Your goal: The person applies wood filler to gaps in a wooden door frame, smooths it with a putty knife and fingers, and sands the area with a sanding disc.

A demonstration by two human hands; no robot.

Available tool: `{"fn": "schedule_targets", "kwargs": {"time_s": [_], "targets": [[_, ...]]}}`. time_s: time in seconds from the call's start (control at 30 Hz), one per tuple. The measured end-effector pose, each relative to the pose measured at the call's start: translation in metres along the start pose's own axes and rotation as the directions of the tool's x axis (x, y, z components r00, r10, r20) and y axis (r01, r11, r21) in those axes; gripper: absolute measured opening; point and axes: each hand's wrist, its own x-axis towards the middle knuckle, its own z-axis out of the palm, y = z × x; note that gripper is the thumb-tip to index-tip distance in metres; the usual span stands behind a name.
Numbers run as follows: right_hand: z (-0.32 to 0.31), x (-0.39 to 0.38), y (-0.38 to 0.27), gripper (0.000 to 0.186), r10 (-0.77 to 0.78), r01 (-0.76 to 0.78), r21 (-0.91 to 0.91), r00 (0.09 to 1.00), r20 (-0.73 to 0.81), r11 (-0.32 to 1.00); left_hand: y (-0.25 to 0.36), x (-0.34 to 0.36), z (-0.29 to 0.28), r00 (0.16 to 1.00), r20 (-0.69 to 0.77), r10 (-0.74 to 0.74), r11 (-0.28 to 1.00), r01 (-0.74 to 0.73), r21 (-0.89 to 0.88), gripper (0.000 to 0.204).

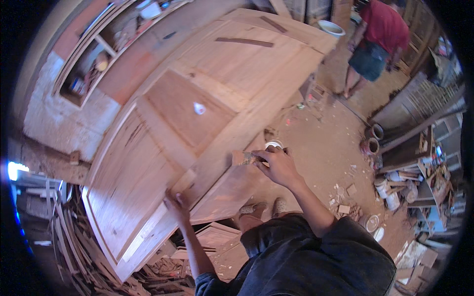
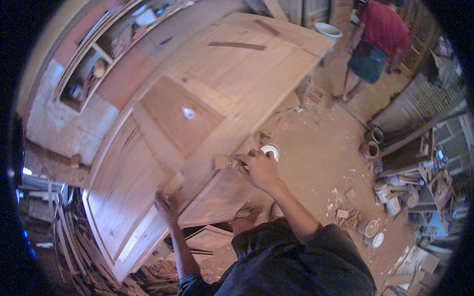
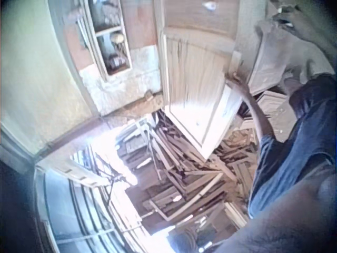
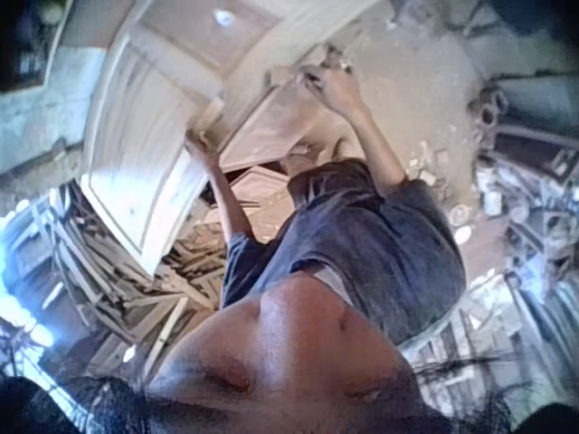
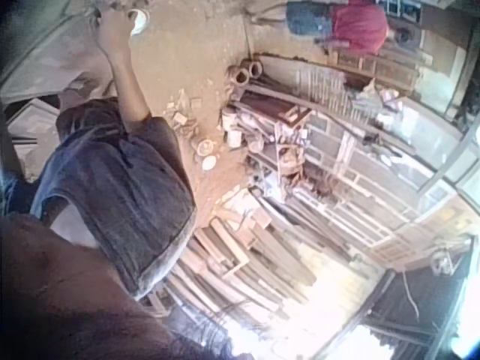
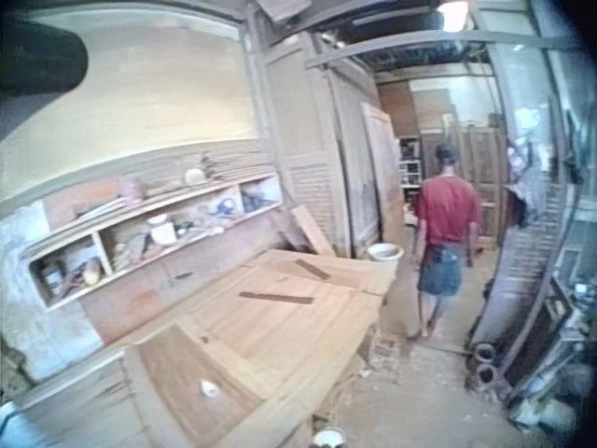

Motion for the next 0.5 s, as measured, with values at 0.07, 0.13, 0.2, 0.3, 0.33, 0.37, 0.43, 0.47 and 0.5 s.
{"fn": "schedule_targets", "kwargs": {"time_s": [0.07, 0.13, 0.2, 0.3, 0.33, 0.37, 0.43, 0.47, 0.5], "targets": [[-0.021, -0.020, 0.030, 0.033, 0.067, -0.067, -0.018, 0.998, -0.022, 0.998, -0.002, -0.001, 0.004, 0.999, 0.014, -0.053, 0.998, 0.052, 0.034, 0.050], [-0.050, -0.033, 0.052, 0.032, 0.128, -0.132, -0.048, 0.989, -0.068, 0.990, 0.003, 0.006, 0.005, 0.996, 0.012, -0.093, 0.995, 0.093, 0.027, 0.051], [-0.071, -0.047, 0.076, 0.031, 0.208, -0.213, -0.040, 0.973, -0.096, 0.976, 0.001, 0.008, 0.007, 0.990, 0.005, -0.140, 0.990, 0.140, -0.001, 0.052], [-0.100, -0.059, 0.109, 0.029, 0.313, -0.311, 0.036, 0.940, -0.134, 0.950, -0.020, 0.006, 0.006, 0.968, 0.043, -0.247, 0.967, 0.249, -0.055, 0.047], [-0.109, -0.064, 0.122, 0.029, 0.345, -0.341, 0.053, 0.924, -0.167, 0.939, -0.019, 0.010, 0.010, 0.969, 0.027, -0.245, 0.969, 0.246, -0.040, 0.045], [-0.118, -0.068, 0.135, 0.029, 0.374, -0.367, 0.072, 0.906, -0.197, 0.927, -0.018, 0.014, 0.013, 0.970, 0.010, -0.244, 0.969, 0.244, -0.023, 0.044], [-0.135, -0.075, 0.162, 0.029, 0.402, -0.405, 0.043, 0.878, -0.260, 0.913, -0.011, 0.016, 0.018, 0.962, -0.091, -0.256, 0.966, 0.258, 0.013, 0.041], [-0.143, -0.077, 0.176, 0.028, 0.418, -0.429, 0.027, 0.860, -0.293, 0.903, -0.003, 0.019, 0.022, 0.961, -0.122, -0.248, 0.965, 0.256, 0.055, 0.041], [-0.151, -0.081, 0.192, 0.029, 0.461, -0.472, 0.037, 0.835, -0.300, 0.881, 0.009, 0.025, 0.029, 0.961, -0.143, -0.236, 0.963, 0.251, 0.095, 0.041]]}}
